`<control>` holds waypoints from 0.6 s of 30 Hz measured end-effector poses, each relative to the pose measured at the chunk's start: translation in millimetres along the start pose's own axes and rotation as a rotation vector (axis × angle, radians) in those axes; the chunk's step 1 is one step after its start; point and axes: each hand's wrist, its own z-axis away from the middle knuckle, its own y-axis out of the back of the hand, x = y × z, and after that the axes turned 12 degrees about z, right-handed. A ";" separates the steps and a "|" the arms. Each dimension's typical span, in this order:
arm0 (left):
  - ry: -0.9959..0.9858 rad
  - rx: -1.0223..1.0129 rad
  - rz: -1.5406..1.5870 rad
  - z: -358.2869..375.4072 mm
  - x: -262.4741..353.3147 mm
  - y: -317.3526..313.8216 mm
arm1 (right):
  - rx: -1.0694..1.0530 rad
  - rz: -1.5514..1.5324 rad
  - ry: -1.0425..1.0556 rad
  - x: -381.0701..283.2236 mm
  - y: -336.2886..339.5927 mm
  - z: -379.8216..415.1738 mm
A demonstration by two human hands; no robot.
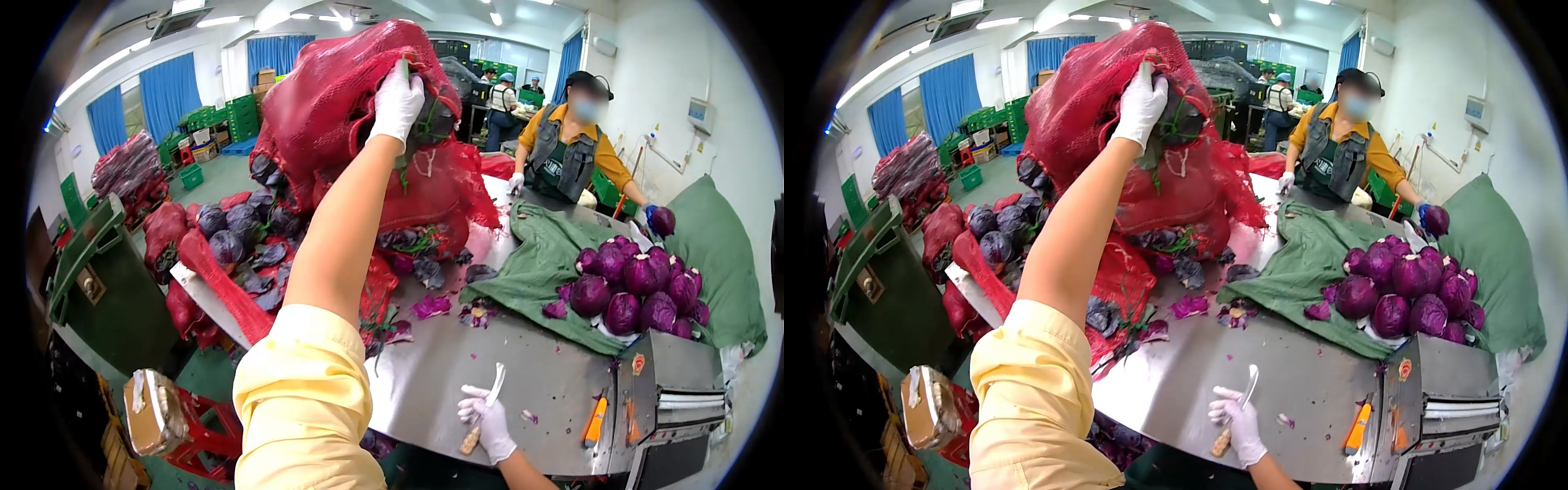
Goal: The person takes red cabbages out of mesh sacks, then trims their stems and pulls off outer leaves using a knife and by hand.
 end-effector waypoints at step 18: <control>0.128 -0.225 -0.449 1.0 28.4 -12.5 | -0.069 0.028 -0.149 -17.5 -1.3 -1.6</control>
